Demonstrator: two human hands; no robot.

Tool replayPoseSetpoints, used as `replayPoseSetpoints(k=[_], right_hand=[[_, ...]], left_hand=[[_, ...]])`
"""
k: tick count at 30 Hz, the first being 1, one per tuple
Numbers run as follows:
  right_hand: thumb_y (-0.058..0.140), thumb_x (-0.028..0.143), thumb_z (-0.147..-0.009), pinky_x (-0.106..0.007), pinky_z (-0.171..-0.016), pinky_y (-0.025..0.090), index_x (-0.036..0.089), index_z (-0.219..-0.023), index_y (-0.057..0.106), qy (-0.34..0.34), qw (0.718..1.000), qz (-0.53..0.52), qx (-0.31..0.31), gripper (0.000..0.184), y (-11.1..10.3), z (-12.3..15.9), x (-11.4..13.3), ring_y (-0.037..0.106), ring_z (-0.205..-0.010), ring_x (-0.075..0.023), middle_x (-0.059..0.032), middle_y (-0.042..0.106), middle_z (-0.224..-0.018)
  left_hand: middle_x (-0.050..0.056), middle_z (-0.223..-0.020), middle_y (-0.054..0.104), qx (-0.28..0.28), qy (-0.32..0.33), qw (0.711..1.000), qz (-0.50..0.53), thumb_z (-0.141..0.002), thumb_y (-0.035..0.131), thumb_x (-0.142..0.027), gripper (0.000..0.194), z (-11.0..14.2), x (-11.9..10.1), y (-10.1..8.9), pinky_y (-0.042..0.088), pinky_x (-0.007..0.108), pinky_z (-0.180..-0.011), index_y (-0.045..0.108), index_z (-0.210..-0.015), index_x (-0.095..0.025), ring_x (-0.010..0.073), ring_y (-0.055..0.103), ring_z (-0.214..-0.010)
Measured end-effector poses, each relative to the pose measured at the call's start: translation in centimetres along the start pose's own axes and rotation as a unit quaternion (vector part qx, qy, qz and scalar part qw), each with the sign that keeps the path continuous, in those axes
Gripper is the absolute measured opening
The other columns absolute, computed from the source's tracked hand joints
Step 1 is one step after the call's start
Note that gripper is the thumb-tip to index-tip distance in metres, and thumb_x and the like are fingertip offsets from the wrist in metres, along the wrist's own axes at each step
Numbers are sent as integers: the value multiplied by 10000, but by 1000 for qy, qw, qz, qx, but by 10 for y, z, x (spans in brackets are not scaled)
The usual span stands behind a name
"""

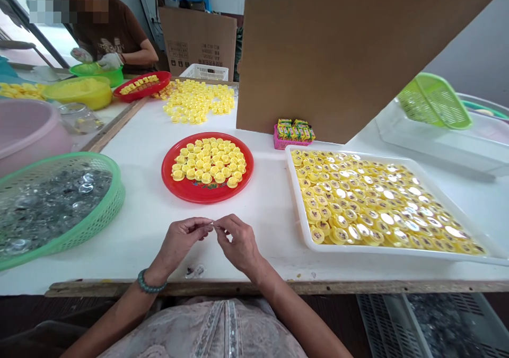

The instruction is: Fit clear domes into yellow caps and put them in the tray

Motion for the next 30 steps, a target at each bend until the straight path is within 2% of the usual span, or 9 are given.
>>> replayPoseSetpoints(k=[4,7,11,15,17,19,23,26,30], right_hand=[[443,53,-844,-297,-747,496,191,-1044,597,-111,989,96,-10,288,1,9,14,582,-835,-159,-76,637,-927],[424,30,-838,-313,-768,498,196,-1100,573,-129,985,111,1,344,3,13,15,577,-863,-169,-83,631,-964],[448,48,-815,-316,-808,506,203,-1222,502,-59,997,29,46,439,2,11,10,571,-947,-172,-88,598,-1045],[589,180,-791,-344,-833,502,216,-1319,419,-20,994,-1,109,556,7,11,13,567,-982,-193,-95,573,-1104],[614,217,-793,-333,-812,503,219,-1253,494,-1,996,16,89,475,6,9,10,582,-943,-191,-88,591,-1064],[617,233,-805,-292,-731,510,212,-1142,581,34,998,25,45,339,2,7,1,601,-816,-164,-66,618,-940],[638,236,-797,-234,-607,475,195,-943,664,92,995,-28,-29,154,-3,10,-18,570,-642,-116,-26,617,-772],[688,264,-753,-227,-583,455,179,-848,678,134,986,-86,-54,128,-5,14,-27,548,-605,-110,-13,621,-712],[729,347,-697,-228,-554,432,163,-785,681,239,957,-152,-63,209,-2,24,-45,523,-580,-112,-11,635,-676]], left_hand=[[89,-896,699,59,-46,981,178,-753,632,-246,246,4,2,12,467,258,-701,689,-969,-144,151,599,-733],[89,-841,698,51,-56,978,195,-748,657,-254,259,3,3,13,463,242,-689,675,-970,-120,141,599,-719],[53,-706,683,25,-51,986,154,-723,709,-280,353,0,5,9,440,224,-623,618,-1029,-132,126,582,-651],[51,-681,680,48,-47,990,127,-710,724,-280,371,-3,4,12,421,223,-594,592,-1023,-128,127,576,-627],[53,-695,683,55,-51,988,136,-709,723,-270,364,-4,4,15,427,232,-613,587,-1015,-127,133,586,-642],[65,-744,692,53,-57,984,161,-714,717,-261,357,-4,5,18,444,259,-673,581,-1016,-129,153,608,-696],[60,-770,688,41,-49,984,163,-710,719,-233,345,-2,7,20,442,269,-726,585,-1010,-129,149,605,-728],[30,-724,665,18,-26,989,146,-711,718,-229,314,0,5,18,429,231,-644,593,-984,-138,120,567,-672],[13,-729,650,-1,-5,990,144,-725,704,-231,299,2,1,16,437,231,-621,578,-986,-159,114,560,-655]])
Point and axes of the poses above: each hand's wrist, its own z-axis away from the middle knuckle, its own y-axis out of the palm, x = y × z, the point moved 10 cm from there along -z, towards the middle knuckle
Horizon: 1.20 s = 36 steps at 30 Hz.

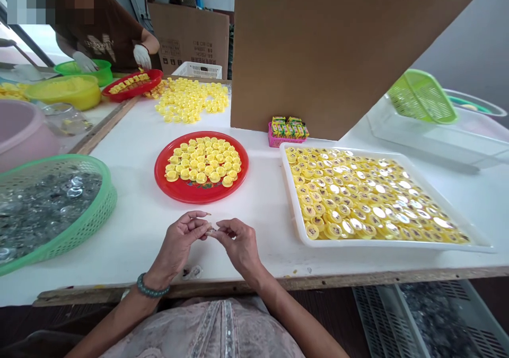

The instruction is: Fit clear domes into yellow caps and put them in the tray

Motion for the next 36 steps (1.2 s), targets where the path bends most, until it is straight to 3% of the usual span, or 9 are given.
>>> replayPoseSetpoints(k=[3,8,11,18,25,27,29,33,36], right_hand=[[723,375,-690,-220,-514,395,152,-758,681,62,997,-40,-6,236,-1,3,-10,490,-552,-104,-6,619,-629],[717,348,-683,-223,-529,407,146,-772,669,94,986,-136,2,226,4,3,-14,510,-568,-107,-13,628,-647],[703,329,-694,-237,-559,439,154,-808,661,76,985,-157,8,213,2,-1,-11,545,-611,-122,-24,645,-700],[634,322,-785,-261,-650,472,184,-829,655,-40,997,-31,52,146,-7,-9,18,560,-709,-141,-34,646,-773],[619,323,-802,-258,-602,506,172,-832,592,1,987,-152,52,156,6,-3,6,592,-644,-132,-18,616,-717],[593,311,-827,-271,-629,523,177,-914,588,-30,992,-113,47,160,6,-1,10,607,-686,-141,-29,621,-766],[576,274,-844,-294,-689,533,202,-1084,567,-109,992,-9,58,251,6,2,24,610,-773,-153,-54,624,-891],[535,201,-868,-346,-766,519,228,-1168,554,-275,934,211,93,302,18,11,50,588,-891,-193,-89,614,-995],[547,210,-861,-359,-741,517,199,-1086,579,-303,906,282,88,228,25,11,51,588,-862,-212,-97,623,-952]], left_hand=[[3,-720,636,-7,23,1000,3,-740,691,-230,273,1,-5,0,444,234,-627,577,-979,-166,106,552,-640],[7,-757,629,-19,37,999,5,-740,691,-247,271,5,-4,0,472,245,-658,600,-982,-166,120,579,-692],[19,-794,642,-8,16,1000,-1,-736,691,-256,300,9,2,4,492,272,-716,615,-1012,-165,144,610,-738],[53,-827,696,-4,11,997,-71,-685,732,-270,206,11,-5,5,506,290,-743,672,-848,-158,176,625,-768],[36,-776,687,-23,-24,999,-3,-665,749,-259,209,9,2,1,478,251,-672,672,-831,-158,142,602,-698],[33,-753,678,-22,-49,998,18,-666,749,-269,208,7,7,-1,460,242,-646,673,-822,-153,131,588,-670],[33,-724,663,-4,-64,998,9,-666,749,-274,202,4,8,0,435,234,-619,676,-800,-142,120,563,-641],[18,-648,616,33,-73,996,-33,-647,760,-285,197,-3,5,0,389,234,-585,670,-725,-128,111,510,-601],[11,-627,602,20,-73,996,-47,-632,765,-297,206,-9,5,-4,384,242,-589,662,-698,-131,115,502,-595]])
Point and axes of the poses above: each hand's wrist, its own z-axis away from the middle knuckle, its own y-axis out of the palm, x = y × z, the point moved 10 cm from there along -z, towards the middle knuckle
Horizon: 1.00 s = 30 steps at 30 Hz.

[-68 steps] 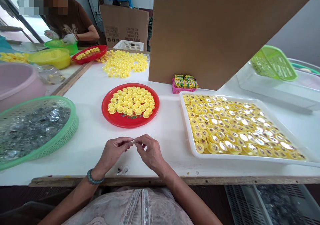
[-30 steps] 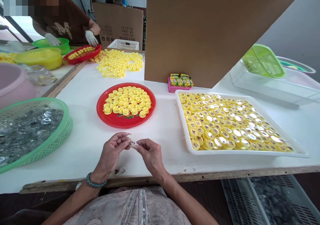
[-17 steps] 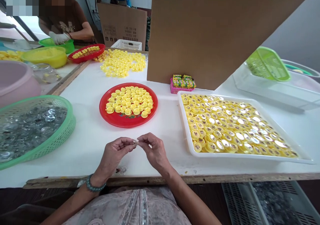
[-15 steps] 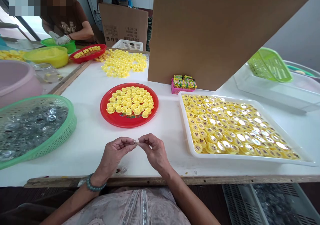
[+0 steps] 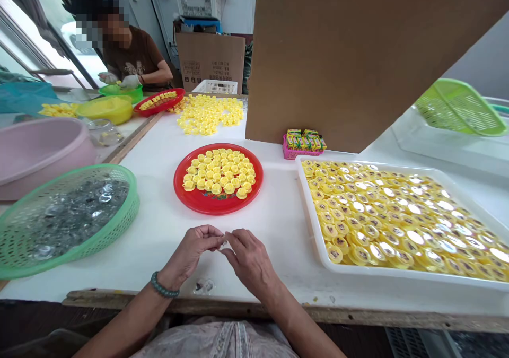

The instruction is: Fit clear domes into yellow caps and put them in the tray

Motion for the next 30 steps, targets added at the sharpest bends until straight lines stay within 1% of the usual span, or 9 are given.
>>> replayPoseSetpoints(k=[5,14,16,18,20,22,25,27,30], right_hand=[[550,204,-851,-327,-693,516,197,-1023,581,46,998,10,-37,175,2,-3,-11,602,-805,-198,-81,622,-898],[566,223,-838,-284,-649,513,207,-1020,610,117,985,7,-124,189,-16,-2,-41,621,-753,-175,-63,634,-869],[568,229,-832,-261,-596,509,206,-997,624,143,980,0,-138,175,-20,1,-51,616,-697,-155,-58,631,-858],[580,250,-822,-242,-542,501,205,-970,634,167,974,-11,-155,164,-24,6,-60,599,-629,-134,-51,628,-842],[590,273,-813,-240,-518,501,205,-953,639,177,969,-18,-170,163,-28,11,-67,580,-586,-123,-47,626,-826],[589,273,-813,-249,-531,516,207,-969,635,175,968,-28,-179,176,-29,15,-69,581,-597,-127,-49,625,-835],[577,243,-822,-260,-567,544,216,-1024,617,168,967,-55,-182,209,-27,19,-70,606,-667,-144,-59,621,-888],[573,228,-825,-261,-572,555,225,-1052,607,168,967,-68,-177,229,-25,21,-71,618,-704,-152,-66,615,-927],[573,220,-827,-262,-577,562,231,-1073,601,171,968,-72,-169,248,-25,25,-72,623,-728,-157,-69,608,-950]], left_hand=[[25,-679,635,4,6,1000,-11,-620,761,-294,197,-12,-5,7,420,269,-660,670,-698,-136,145,550,-654],[64,-733,676,55,16,998,-17,-685,686,-254,135,-31,-18,44,449,294,-709,670,-729,-128,180,606,-720],[69,-767,681,80,25,995,-55,-726,651,-289,162,-36,-22,48,448,300,-717,669,-779,-137,189,609,-746],[73,-806,680,64,62,983,-161,-757,621,-344,215,-48,-36,38,446,317,-715,664,-853,-157,210,606,-780],[80,-843,666,-29,140,931,-336,-763,610,-371,240,-65,-67,13,434,348,-725,654,-894,-174,241,585,-815],[97,-883,649,-121,217,825,-508,-752,620,-345,228,-81,-99,-5,413,378,-754,648,-902,-176,274,552,-866],[126,-881,633,-116,248,703,-656,-730,639,-284,207,-109,-110,-7,400,383,-759,644,-893,-156,307,524,-907],[132,-845,623,-85,251,668,-696,-723,636,-246,172,-120,-105,-2,400,376,-744,644,-866,-149,310,526,-893],[131,-849,619,-59,261,658,-704,-729,600,-182,146,-119,-97,6,396,376,-752,642,-863,-146,306,525,-899]])
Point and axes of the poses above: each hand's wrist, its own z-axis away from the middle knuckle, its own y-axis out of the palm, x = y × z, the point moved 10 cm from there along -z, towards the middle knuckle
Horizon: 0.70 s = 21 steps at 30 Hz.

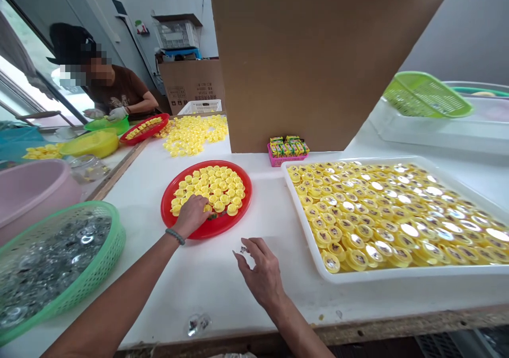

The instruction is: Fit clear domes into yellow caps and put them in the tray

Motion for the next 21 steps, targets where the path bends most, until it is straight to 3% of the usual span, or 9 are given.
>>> replayPoseSetpoints(k=[6,9,14,19,21], right_hand=[[578,210,-824,-283,-641,559,220,-1073,603,-4,1000,-2,17,251,-2,2,2,617,-745,-154,-65,608,-942],[593,194,-807,-281,-649,548,215,-1060,608,-10,999,-15,29,254,1,0,8,612,-733,-145,-59,612,-932],[624,173,-772,-267,-632,530,204,-1042,601,-21,998,-28,45,273,-2,-6,24,598,-705,-132,-46,624,-910],[627,175,-768,-266,-642,530,205,-1023,593,-21,997,-27,72,258,-10,-5,31,597,-726,-136,-47,634,-939],[625,193,-776,-267,-648,531,209,-1021,595,-18,995,-21,91,247,-10,-2,29,598,-727,-133,-49,635,-961]], left_hand=[[111,-966,628,14,50,996,73,-754,563,-182,227,23,-15,4,410,369,-817,622,-972,-152,286,520,-952],[153,-1008,613,-6,7,998,61,-769,576,-261,303,28,-6,5,412,395,-830,602,-1034,-117,314,524,-970],[147,-912,637,0,-25,998,62,-761,539,-187,209,25,-1,7,428,391,-771,622,-943,-125,315,551,-908],[90,-935,628,-49,33,986,155,-747,536,-153,193,52,-29,-20,433,367,-813,607,-927,-157,257,537,-924],[61,-947,627,-33,70,975,209,-741,550,-136,206,73,-46,-20,427,354,-835,596,-939,-170,228,534,-918]])
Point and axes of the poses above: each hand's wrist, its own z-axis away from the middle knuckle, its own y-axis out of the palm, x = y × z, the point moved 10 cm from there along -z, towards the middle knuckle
